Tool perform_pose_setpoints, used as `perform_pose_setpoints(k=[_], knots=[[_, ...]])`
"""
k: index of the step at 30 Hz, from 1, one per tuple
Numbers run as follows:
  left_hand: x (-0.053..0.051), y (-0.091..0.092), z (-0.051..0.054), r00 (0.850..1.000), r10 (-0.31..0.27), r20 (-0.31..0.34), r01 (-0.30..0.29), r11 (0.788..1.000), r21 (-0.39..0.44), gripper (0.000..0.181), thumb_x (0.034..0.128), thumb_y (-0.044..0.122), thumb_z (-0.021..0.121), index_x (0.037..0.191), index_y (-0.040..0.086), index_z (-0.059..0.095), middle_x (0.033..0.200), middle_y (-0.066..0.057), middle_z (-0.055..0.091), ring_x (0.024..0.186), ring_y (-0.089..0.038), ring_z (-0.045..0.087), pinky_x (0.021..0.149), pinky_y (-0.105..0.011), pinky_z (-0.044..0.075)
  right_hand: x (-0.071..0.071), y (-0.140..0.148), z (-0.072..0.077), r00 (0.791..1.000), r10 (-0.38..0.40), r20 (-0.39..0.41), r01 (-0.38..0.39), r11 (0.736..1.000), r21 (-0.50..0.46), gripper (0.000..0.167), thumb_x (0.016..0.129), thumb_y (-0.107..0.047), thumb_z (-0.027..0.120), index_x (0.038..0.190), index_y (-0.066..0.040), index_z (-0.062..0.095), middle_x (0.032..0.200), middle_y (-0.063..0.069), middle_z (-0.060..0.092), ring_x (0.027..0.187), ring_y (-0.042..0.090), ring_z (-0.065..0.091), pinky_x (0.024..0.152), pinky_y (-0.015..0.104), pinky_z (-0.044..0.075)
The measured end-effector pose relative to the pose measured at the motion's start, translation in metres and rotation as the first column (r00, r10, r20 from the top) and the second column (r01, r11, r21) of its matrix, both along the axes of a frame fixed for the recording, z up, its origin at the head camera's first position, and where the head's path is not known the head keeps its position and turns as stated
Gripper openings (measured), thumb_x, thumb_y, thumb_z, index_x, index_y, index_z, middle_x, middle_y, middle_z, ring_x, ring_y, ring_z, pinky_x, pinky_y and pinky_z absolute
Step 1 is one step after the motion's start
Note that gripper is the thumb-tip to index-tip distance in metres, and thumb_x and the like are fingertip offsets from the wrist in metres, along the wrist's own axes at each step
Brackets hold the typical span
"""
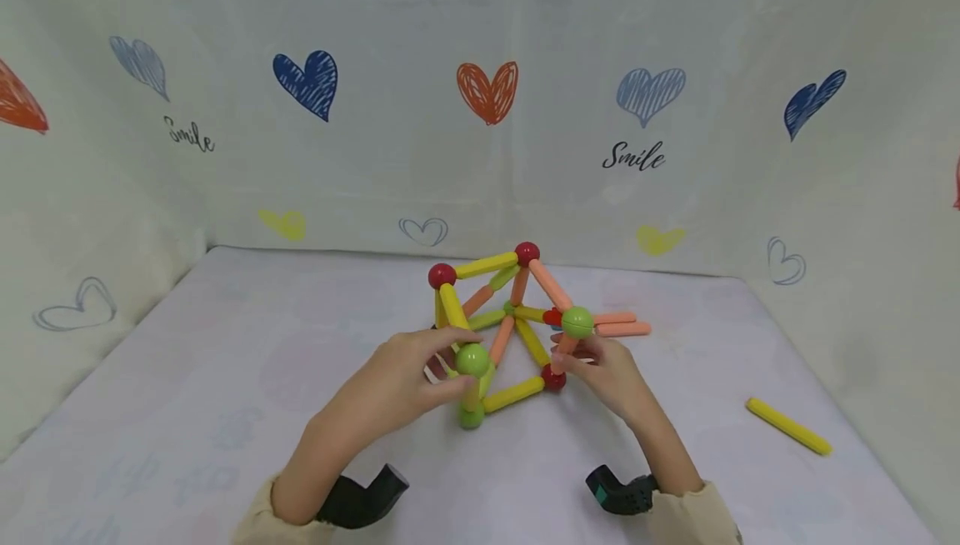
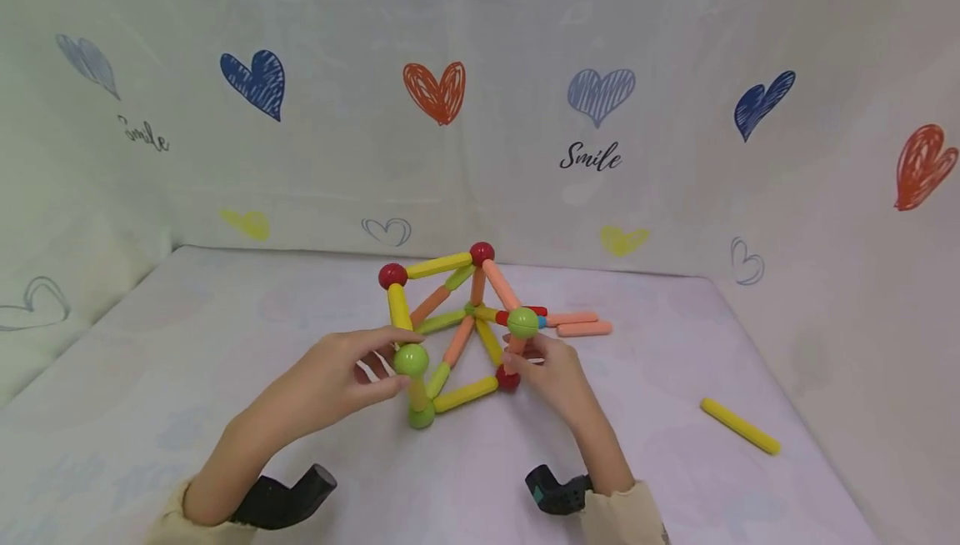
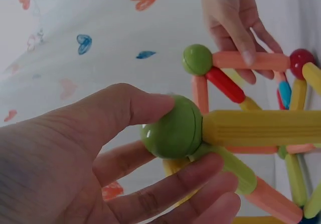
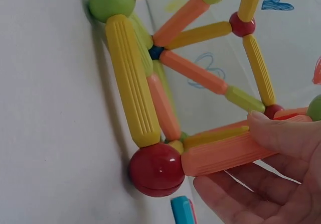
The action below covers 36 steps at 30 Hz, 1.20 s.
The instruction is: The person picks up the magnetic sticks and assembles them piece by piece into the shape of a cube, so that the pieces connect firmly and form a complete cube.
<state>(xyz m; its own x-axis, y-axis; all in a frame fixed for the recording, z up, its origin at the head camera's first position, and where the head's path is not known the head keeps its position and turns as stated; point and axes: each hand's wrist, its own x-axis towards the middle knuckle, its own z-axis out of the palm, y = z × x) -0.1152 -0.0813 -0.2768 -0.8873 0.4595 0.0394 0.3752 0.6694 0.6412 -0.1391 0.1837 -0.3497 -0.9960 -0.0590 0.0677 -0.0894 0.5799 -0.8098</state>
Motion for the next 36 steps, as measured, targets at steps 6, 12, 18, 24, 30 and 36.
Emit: perform_pose_setpoints(k=[6,12,18,24,30,36], knots=[[-0.008,-0.011,0.001,0.995,0.092,-0.025,-0.091,0.996,0.012,0.038,0.085,0.019,0.067,0.122,0.02,0.058,0.094,0.003,0.06,0.081,-0.011,0.056,0.066,-0.023,0.048,0.002,-0.015,-0.003,1.0,-0.015,0.014,0.015,1.0,0.015,0.03,0.087,-0.024,0.066,0.114,-0.01,0.064,0.105,0.003,0.068,0.098,0.019,0.06,0.082,0.036,0.051],[-0.016,-0.018,-0.004,0.99,0.129,-0.061,-0.124,0.989,0.076,0.038,0.0872,0.02,0.065,0.125,0.017,0.058,0.107,-0.007,0.055,0.082,-0.014,0.058,0.07,-0.028,0.051,0.003,-0.028,-0.005,0.998,-0.063,0.004,0.063,0.998,0.016,0.031,0.087,-0.023,0.065,0.115,-0.009,0.063,0.103,0.005,0.067,0.099,0.019,0.06,0.085,0.037,0.052],[-0.022,-0.018,-0.01,0.989,0.136,-0.054,-0.129,0.983,0.128,0.039,0.0868,0.023,0.066,0.125,0.018,0.059,0.11,-0.006,0.055,0.09,-0.019,0.061,0.079,-0.034,0.053,0.002,-0.033,-0.005,0.995,-0.097,-0.01,0.098,0.995,0.03,0.027,0.087,-0.022,0.066,0.109,-0.007,0.064,0.101,0.006,0.066,0.101,0.022,0.059,0.085,0.038,0.052],[-0.024,-0.017,-0.012,0.984,0.162,-0.073,-0.149,0.976,0.157,0.036,0.0859,0.019,0.067,0.121,0.017,0.059,0.109,-0.006,0.057,0.089,-0.02,0.062,0.078,-0.033,0.054,0.002,-0.034,-0.004,0.995,-0.093,0.02,0.092,0.995,0.025,0.031,0.087,-0.025,0.065,0.112,-0.006,0.063,0.103,0.007,0.066,0.1,0.023,0.06,0.086,0.039,0.052],[-0.025,-0.018,-0.012,0.979,0.179,-0.093,-0.163,0.974,0.159,0.035,0.0845,0.018,0.068,0.119,0.014,0.061,0.105,-0.005,0.058,0.088,-0.018,0.061,0.079,-0.034,0.053,-0.001,-0.011,-0.002,0.988,-0.041,0.151,0.035,0.998,0.043,0.039,0.088,-0.03,0.063,0.122,-0.009,0.059,0.118,0.009,0.061,0.105,0.023,0.056,0.085,0.04,0.05],[-0.027,-0.018,-0.013,0.981,0.176,-0.084,-0.158,0.971,0.181,0.036,0.0827,0.018,0.07,0.118,0.013,0.063,0.1,-0.003,0.059,0.088,-0.018,0.061,0.08,-0.034,0.053,-0.014,0.038,-0.006,0.979,-0.101,0.176,0.09,0.994,0.068,0.041,0.091,-0.026,0.058,0.126,-0.005,0.055,0.125,0.019,0.055,0.111,0.032,0.053,0.088,0.044,0.048]])
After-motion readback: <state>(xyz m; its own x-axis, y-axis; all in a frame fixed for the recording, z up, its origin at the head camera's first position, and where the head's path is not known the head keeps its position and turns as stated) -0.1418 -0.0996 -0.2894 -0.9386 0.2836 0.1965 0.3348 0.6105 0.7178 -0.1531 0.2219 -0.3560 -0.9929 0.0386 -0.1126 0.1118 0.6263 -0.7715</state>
